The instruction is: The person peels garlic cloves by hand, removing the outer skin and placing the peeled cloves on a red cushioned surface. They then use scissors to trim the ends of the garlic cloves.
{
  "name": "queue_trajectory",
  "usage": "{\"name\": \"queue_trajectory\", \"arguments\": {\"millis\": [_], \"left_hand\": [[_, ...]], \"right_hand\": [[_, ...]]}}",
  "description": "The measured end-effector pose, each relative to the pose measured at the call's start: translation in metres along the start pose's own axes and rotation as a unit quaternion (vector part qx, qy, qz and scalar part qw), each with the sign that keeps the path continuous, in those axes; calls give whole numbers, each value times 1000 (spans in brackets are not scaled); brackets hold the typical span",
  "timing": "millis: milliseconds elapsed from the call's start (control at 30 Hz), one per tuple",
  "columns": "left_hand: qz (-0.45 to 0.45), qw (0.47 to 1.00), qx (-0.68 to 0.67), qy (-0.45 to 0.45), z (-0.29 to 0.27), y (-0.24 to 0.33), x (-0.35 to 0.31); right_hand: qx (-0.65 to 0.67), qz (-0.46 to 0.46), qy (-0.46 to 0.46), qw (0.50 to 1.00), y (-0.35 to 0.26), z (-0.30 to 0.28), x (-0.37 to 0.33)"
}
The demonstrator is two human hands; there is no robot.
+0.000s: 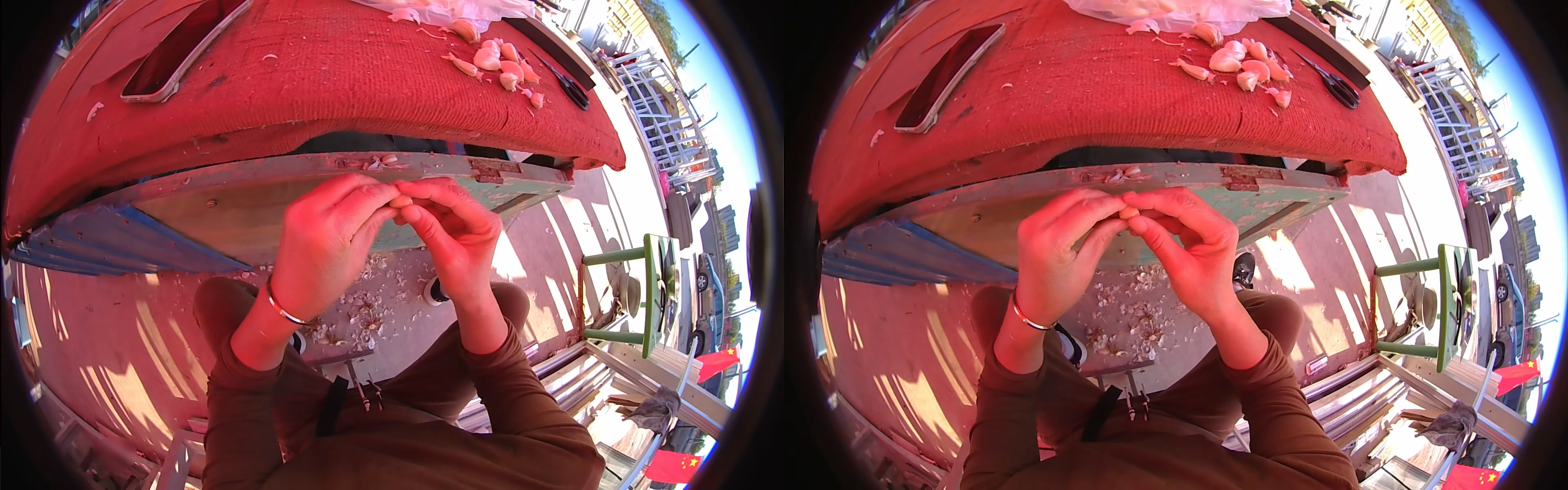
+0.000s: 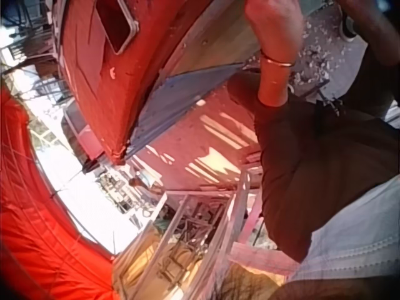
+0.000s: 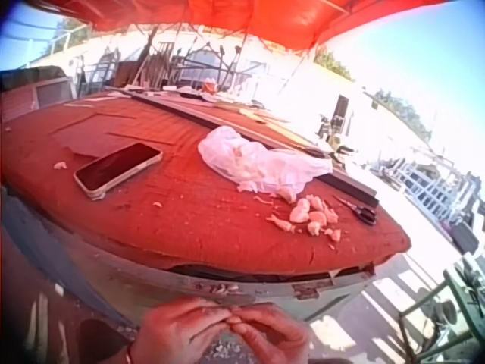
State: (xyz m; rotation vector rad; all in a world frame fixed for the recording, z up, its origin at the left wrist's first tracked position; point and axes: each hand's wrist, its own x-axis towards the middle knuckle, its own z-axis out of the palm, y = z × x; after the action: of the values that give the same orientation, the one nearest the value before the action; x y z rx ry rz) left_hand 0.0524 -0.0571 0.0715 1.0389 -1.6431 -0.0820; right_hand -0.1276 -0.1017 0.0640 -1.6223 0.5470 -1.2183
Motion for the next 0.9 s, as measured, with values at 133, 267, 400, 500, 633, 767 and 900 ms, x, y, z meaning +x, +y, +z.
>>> {"name": "queue_trajectory", "arguments": {"millis": [133, 267, 400, 500, 633, 767, 900], "left_hand": [[-62, 995, -84, -7, 0, -3, -1], [-84, 988, -130, 21, 4, -2, 0], [-66, 993, -98, 26, 2, 0, 2], [-82, 992, -99, 10, 2, 9, 2], [-41, 998, -37, 16, 1, 3, 0], [-70, 994, -82, 12, 1, -3, 2], [-70, 994, -89, 8, -2, -1, 1]], "right_hand": [[89, 29, -16, 995, 3, -3, 3], [154, 58, -17, 986, 4, -5, 6], [172, 65, -10, 983, 6, -7, 6], [138, 53, 5, 989, 7, -6, 5], [107, 63, 9, 992, 1, -4, 2], [132, 83, -3, 988, -1, -6, 4], [165, 96, 1, 982, 5, -8, 7]]}}
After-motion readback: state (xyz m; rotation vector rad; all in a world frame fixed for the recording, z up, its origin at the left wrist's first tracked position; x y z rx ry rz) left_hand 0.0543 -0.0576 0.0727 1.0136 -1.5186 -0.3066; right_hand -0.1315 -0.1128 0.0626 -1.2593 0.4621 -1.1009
